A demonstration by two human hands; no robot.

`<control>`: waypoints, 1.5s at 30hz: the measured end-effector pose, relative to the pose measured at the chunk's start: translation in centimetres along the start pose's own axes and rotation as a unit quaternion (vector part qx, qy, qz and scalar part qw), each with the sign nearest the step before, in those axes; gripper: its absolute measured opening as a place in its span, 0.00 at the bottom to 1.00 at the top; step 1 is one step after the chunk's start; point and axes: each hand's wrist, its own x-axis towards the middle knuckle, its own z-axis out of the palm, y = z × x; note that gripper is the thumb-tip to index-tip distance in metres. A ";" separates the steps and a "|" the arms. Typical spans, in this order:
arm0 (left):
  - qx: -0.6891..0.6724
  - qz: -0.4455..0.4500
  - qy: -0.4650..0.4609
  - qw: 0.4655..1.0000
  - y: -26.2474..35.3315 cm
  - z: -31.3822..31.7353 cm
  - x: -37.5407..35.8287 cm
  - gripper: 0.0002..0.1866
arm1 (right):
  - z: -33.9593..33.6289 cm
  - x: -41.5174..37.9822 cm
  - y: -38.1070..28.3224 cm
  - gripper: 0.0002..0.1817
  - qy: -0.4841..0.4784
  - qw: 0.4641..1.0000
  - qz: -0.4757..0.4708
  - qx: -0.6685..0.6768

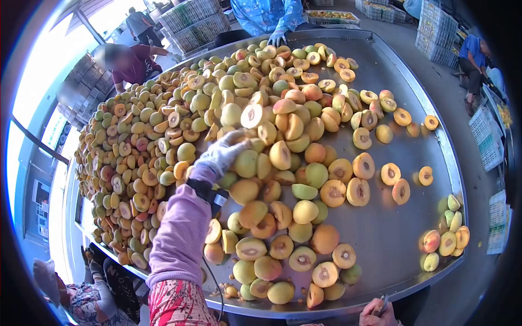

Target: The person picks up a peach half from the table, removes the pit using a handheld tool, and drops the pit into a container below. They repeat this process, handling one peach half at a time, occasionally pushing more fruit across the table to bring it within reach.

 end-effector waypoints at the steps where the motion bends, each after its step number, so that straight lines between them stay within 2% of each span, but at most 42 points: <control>1: -0.010 0.036 -0.018 0.999 -0.4 2.0 -0.7 0.31 | -0.1 0.0 -0.2 0.05 -0.019 1.000 0.001 0.003; 2: -0.022 0.073 -0.037 0.996 -0.8 4.1 -1.5 0.33 | -0.3 0.0 0.1 0.05 -0.036 0.999 0.003 0.005; 4: -0.077 0.114 -0.104 0.985 3.2 6.3 -5.1 0.36 | -1.4 0.1 1.7 0.07 -0.071 0.996 -0.050 0.030; 6: 0.029 0.142 -0.132 0.981 6.3 8.7 -8.1 0.37 | -1.4 -0.1 2.1 0.08 -0.061 0.996 -0.049 0.042; 9: 0.032 0.229 -0.222 0.947 10.0 9.4 -10.1 0.32 | -1.5 -0.4 2.0 0.07 -0.052 0.997 -0.062 0.019; 10: 0.051 0.143 -0.297 0.943 11.6 7.9 -9.4 0.29 | -1.6 -0.5 2.1 0.07 -0.045 0.997 -0.064 0.019; 11: 0.070 0.106 -0.244 0.961 11.4 7.1 -7.8 0.23 | -1.8 -0.5 2.3 0.07 -0.054 0.996 -0.063 0.044; 12: 0.024 0.093 -0.182 0.979 10.9 6.2 -5.3 0.21 | -2.0 -0.4 2.4 0.07 -0.062 0.994 -0.063 0.068; 13: 0.071 0.138 -0.010 0.988 10.4 5.6 -3.1 0.20 | -2.1 -0.4 2.3 0.06 -0.070 0.993 -0.063 0.069; 14: 0.179 0.170 0.113 0.962 10.1 4.9 -0.7 0.23 | -2.1 -0.5 2.2 0.06 -0.061 0.994 -0.060 0.073; 15: 0.261 0.212 0.196 0.921 8.7 4.5 2.9 0.25 | -2.1 -0.6 1.9 0.06 -0.074 0.995 -0.052 0.046; 16: 0.337 0.250 0.279 0.864 7.0 4.4 6.4 0.26 | -2.3 -0.4 1.8 0.06 -0.090 0.995 -0.045 0.018; 18: 0.442 0.103 0.292 0.842 6.1 4.4 10.8 0.24 | -2.5 0.1 1.8 0.07 -0.077 0.995 -0.066 0.004; 20: 0.531 0.210 0.117 0.813 5.5 4.8 11.5 0.30 | -1.8 0.7 0.1 0.06 -0.122 0.960 -0.199 -0.155; 21: 0.505 0.208 0.097 0.832 6.0 5.6 11.7 0.35 | -2.5 0.5 1.2 0.08 -0.139 0.972 -0.170 -0.079; 22: 0.490 0.228 0.069 0.839 6.9 5.9 12.0 0.30 | -2.9 0.5 1.1 0.08 -0.134 0.975 -0.161 -0.075; 23: 0.334 0.157 0.071 0.927 7.6 7.0 11.9 0.28 | -3.0 0.6 0.8 0.08 -0.143 0.975 -0.139 -0.101; 24: 0.171 0.073 0.073 0.980 9.5 7.9 10.7 0.29 | -2.9 0.5 0.9 0.08 -0.154 0.973 -0.116 -0.124; 25: 0.050 0.237 -0.038 0.969 5.2 8.7 13.2 0.36 | -3.2 0.2 1.7 0.09 -0.147 0.973 -0.114 -0.137; 26: -0.121 0.062 -0.047 0.990 9.7 10.7 8.8 0.34 | -3.0 0.2 1.4 0.09 -0.142 0.976 -0.096 -0.131; 28: 0.029 0.142 -0.064 0.987 12.3 12.3 5.2 0.34 | -2.5 0.7 1.0 0.07 -0.161 0.970 -0.147 -0.105; 30: -0.046 0.067 -0.236 0.968 14.3 13.5 2.2 0.34 | -2.5 0.5 1.1 0.09 -0.151 0.971 -0.143 -0.114; 31: 0.043 0.159 -0.190 0.968 14.5 15.0 0.8 0.34 | -2.2 0.3 1.0 0.10 -0.145 0.977 -0.127 -0.089; 32: 0.103 0.201 -0.185 0.956 15.2 15.6 -1.3 0.35 | -2.0 0.3 1.4 0.10 -0.141 0.977 -0.137 -0.084; 34: 0.056 0.247 -0.203 0.946 14.2 16.6 -3.9 0.35 | -1.3 0.1 1.6 0.09 -0.112 0.975 -0.165 -0.097; 35: 0.115 0.242 -0.221 0.938 14.5 16.7 -5.7 0.35 | -1.1 0.1 1.5 0.09 -0.111 0.974 -0.174 -0.096; 37: 0.173 0.202 -0.262 0.928 16.5 16.5 -9.7 0.34 | -0.4 -1.0 2.1 0.09 -0.135 0.988 -0.070 0.018; 38: 0.222 0.186 -0.265 0.920 17.3 16.1 -11.6 0.34 | 0.1 -1.7 2.9 0.09 -0.136 0.988 -0.069 0.020; 39: 0.224 0.186 -0.260 0.921 17.5 15.7 -12.5 0.34 | 0.3 -1.9 3.6 0.09 -0.127 0.990 -0.056 0.040; 41: 0.144 0.232 -0.223 0.936 16.6 14.6 -13.5 0.29 | 0.5 -2.9 4.2 0.09 -0.100 0.994 -0.020 0.046; 42: 0.086 0.343 -0.107 0.929 15.8 14.2 -13.9 0.25 | 0.4 -3.8 4.5 0.09 -0.108 0.993 -0.020 0.049; 44: -0.078 0.228 -0.003 0.970 13.3 12.3 -16.0 0.22 | 0.0 -5.3 5.0 0.08 -0.048 0.998 0.042 0.027; 45: -0.029 0.235 0.040 0.971 12.3 11.5 -17.4 0.21 | -0.3 -5.8 6.0 0.08 -0.036 0.998 0.046 0.022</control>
